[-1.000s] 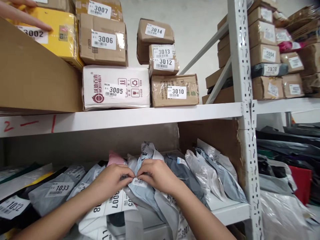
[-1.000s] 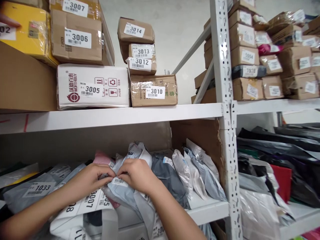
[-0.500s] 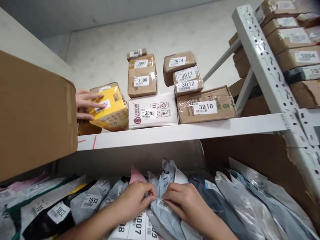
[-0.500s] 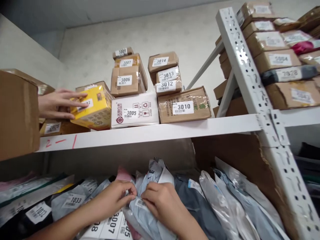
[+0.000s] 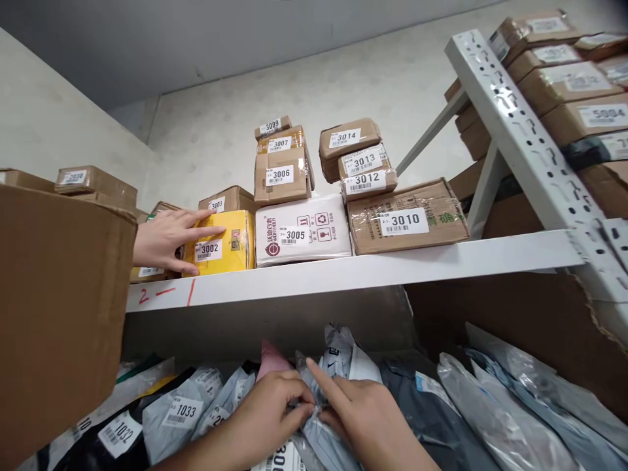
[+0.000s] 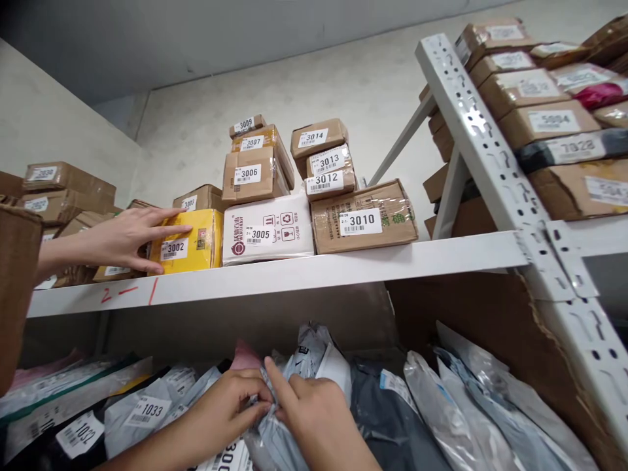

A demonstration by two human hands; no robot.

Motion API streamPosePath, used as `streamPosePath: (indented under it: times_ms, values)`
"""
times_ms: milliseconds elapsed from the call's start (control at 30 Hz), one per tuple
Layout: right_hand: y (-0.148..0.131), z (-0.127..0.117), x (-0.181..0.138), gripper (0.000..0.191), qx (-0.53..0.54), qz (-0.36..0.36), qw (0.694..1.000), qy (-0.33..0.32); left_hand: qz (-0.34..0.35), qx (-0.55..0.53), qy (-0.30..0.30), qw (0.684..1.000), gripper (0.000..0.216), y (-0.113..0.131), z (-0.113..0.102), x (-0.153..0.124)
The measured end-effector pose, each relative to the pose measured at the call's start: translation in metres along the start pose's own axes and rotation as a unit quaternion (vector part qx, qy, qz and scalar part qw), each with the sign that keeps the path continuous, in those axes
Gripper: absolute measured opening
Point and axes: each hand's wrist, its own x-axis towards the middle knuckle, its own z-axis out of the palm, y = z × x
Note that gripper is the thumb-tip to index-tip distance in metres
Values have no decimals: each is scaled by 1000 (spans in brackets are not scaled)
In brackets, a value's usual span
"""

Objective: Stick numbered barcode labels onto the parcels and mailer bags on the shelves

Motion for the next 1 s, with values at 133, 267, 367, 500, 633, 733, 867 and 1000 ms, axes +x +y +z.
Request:
streamPosePath:
  times_ms: [133, 267, 367, 500, 633, 733, 867, 1000]
  values:
    - [-5, -8, 5, 7, 25, -27, 999, -4, 22, 26, 8, 999, 15, -1, 2, -1]
    - [-10, -14, 7, 10, 29, -33, 998, -39, 21, 17, 3, 1000, 16, 0, -3, -3]
    - [-11, -15, 8, 6, 20, -15, 997, -69, 18, 25, -6, 999, 17, -2, -6, -4]
    - [-8, -14, 6, 15, 0, -7, 998, -61, 29, 43, -4, 999, 18, -4, -6, -4]
    - [-3, -17, -1, 29, 26, -27, 999, 10, 34, 58, -14, 998, 18, -3, -7, -4]
    - [1, -20, -10, 32, 51, -49, 997, 45, 52, 65, -22, 996, 18, -1, -6, -5]
    - [4, -19, -19, 24, 78, -53, 994, 62, 91, 81, -11, 993, 22, -2, -1, -6]
    - [5, -16, -24, 19, 97, -64, 990, 84, 113, 103, 6, 988, 26, -6, 3, -8]
